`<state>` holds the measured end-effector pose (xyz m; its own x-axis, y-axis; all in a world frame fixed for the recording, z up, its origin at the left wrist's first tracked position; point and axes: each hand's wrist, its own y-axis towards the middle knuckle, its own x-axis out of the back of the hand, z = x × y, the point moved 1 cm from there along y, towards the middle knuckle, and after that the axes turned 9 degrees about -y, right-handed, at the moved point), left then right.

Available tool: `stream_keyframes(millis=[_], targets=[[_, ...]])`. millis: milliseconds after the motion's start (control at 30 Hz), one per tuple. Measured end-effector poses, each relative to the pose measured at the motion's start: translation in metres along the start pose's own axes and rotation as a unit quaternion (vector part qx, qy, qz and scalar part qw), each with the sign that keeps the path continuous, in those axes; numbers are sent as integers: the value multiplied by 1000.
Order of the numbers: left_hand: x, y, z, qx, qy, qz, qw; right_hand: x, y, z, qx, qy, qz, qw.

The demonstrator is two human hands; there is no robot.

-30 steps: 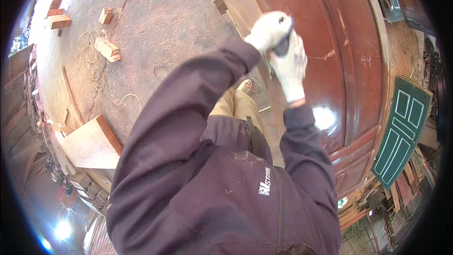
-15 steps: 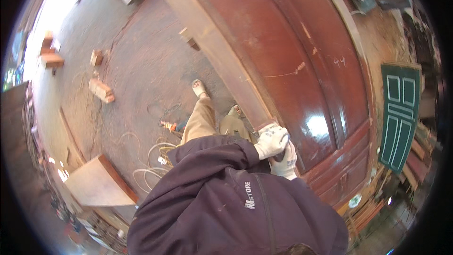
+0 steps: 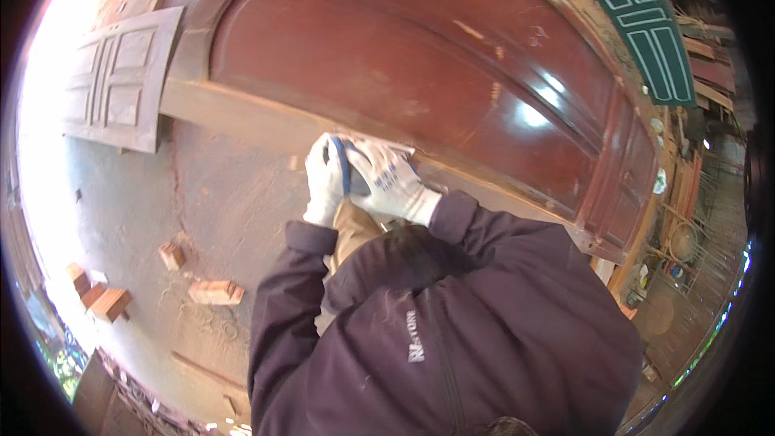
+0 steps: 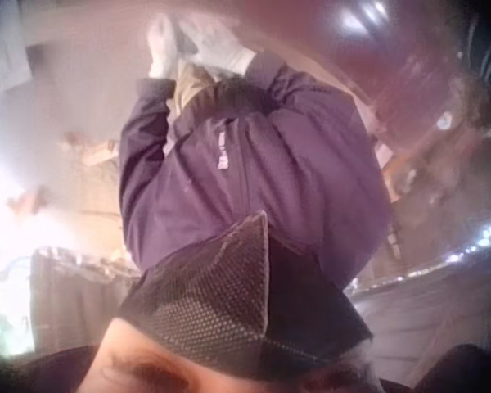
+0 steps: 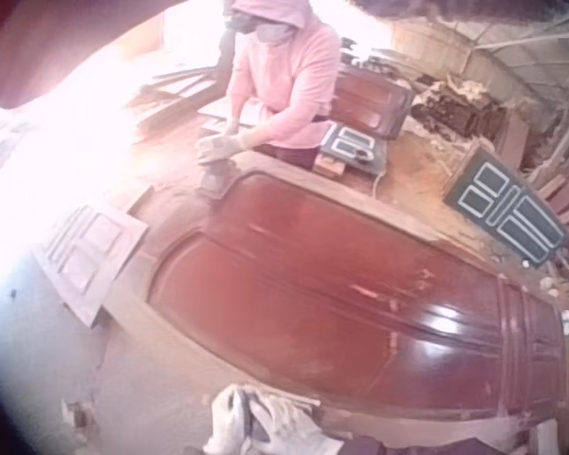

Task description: The person applies a reddish paste to a wooden door using a small tool, then smooths and sands the surface with an electric sander. The door is worked on in sections, with repeated application and sanding.

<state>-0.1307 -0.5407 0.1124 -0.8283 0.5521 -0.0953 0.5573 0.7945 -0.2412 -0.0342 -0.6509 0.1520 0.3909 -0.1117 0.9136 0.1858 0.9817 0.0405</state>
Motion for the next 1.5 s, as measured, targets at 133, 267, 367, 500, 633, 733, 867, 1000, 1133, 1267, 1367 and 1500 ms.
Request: stream_keyframes(millis=[133, 267, 367, 500, 633, 733, 867, 1000, 1133, 1267, 1367, 1500], targets=[[116, 81, -1, -62, 10, 10, 998, -34, 111, 52, 8, 22, -67, 997], [212, 145, -17, -45, -19, -15, 999, -62, 203, 94, 22, -3, -30, 999], [235, 158, -24, -103, 176, -7, 979, -63, 219, 105, -5, -6, -24, 1000], [162, 111, -10, -43, 72, -6, 996, -45, 151, 67, -2, -15, -29, 999], [58, 29, 4, -31, 53, -8, 998, -6, 45, 26, -21, 8, -44, 999], [-28, -28, 17, -7, 141, -27, 990, 18, -34, -6, -71, 27, -51, 996], [-126, -81, 14, 4, 111, 54, 992, 38, -139, -50, -155, 10, -17, 988], [-188, -106, 25, -51, 111, 135, 983, 52, -214, -89, -192, -23, 1, 981], [-188, -104, 17, 20, 96, 151, 984, 49, -216, -97, -183, -12, -13, 983], [-126, -56, 10, -47, 91, 96, 990, 34, -132, -65, -142, -15, -10, 990], [-52, -6, -6, -52, 91, 77, 992, 16, -48, -25, -141, -9, 2, 990], [43, 57, -27, 1, 89, 66, 994, -8, 64, 30, -120, -3, -14, 993]])
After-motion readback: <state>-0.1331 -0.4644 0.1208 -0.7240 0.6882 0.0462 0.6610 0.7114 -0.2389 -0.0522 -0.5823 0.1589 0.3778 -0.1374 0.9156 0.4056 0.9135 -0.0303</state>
